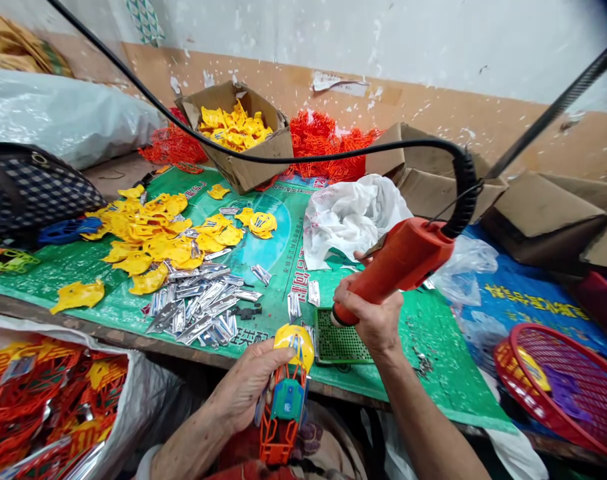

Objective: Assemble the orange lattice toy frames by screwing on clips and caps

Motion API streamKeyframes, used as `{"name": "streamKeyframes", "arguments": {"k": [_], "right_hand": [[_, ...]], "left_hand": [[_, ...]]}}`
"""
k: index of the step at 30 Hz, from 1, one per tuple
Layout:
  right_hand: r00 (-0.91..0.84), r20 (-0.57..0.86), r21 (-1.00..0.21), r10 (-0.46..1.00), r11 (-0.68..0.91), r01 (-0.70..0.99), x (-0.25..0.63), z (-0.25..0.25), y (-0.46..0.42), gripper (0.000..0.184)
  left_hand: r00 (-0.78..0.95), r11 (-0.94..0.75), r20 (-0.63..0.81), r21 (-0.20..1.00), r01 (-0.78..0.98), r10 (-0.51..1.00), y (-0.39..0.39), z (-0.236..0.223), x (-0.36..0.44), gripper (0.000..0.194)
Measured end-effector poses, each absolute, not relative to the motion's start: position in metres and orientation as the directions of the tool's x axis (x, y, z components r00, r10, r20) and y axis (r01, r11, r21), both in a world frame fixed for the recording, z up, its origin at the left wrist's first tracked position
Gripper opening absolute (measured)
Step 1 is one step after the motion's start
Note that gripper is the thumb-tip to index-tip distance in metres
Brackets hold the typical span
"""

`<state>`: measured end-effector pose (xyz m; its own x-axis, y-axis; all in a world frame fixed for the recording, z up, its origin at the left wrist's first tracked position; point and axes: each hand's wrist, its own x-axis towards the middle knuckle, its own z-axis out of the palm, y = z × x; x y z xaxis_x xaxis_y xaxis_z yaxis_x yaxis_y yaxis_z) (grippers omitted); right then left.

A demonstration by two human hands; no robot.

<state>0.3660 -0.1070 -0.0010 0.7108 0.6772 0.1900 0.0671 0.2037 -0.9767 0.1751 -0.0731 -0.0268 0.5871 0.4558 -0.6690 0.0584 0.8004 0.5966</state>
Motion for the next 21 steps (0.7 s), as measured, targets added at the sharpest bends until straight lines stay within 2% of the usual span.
{"name": "streamKeyframes", "arguments": {"k": [12, 21], "right_hand": [[0.713, 0.197, -0.979, 0.673, 0.171, 0.11, 0.3604, 0.0006, -0.1116, 0.015], [0.724, 0.262, -0.95, 0.638, 0.301, 0.079, 0.363, 0.009, -0.1081, 0.013]], "left_hand": [[0.612, 0.803, -0.649, 0.595, 0.038, 0.452, -0.0757, -0.0249, 0.1746, 0.032], [0.625, 0.788, -0.629, 0.614, 0.037, 0.461, -0.075, -0.0292, 0.1737, 0.026]]}}
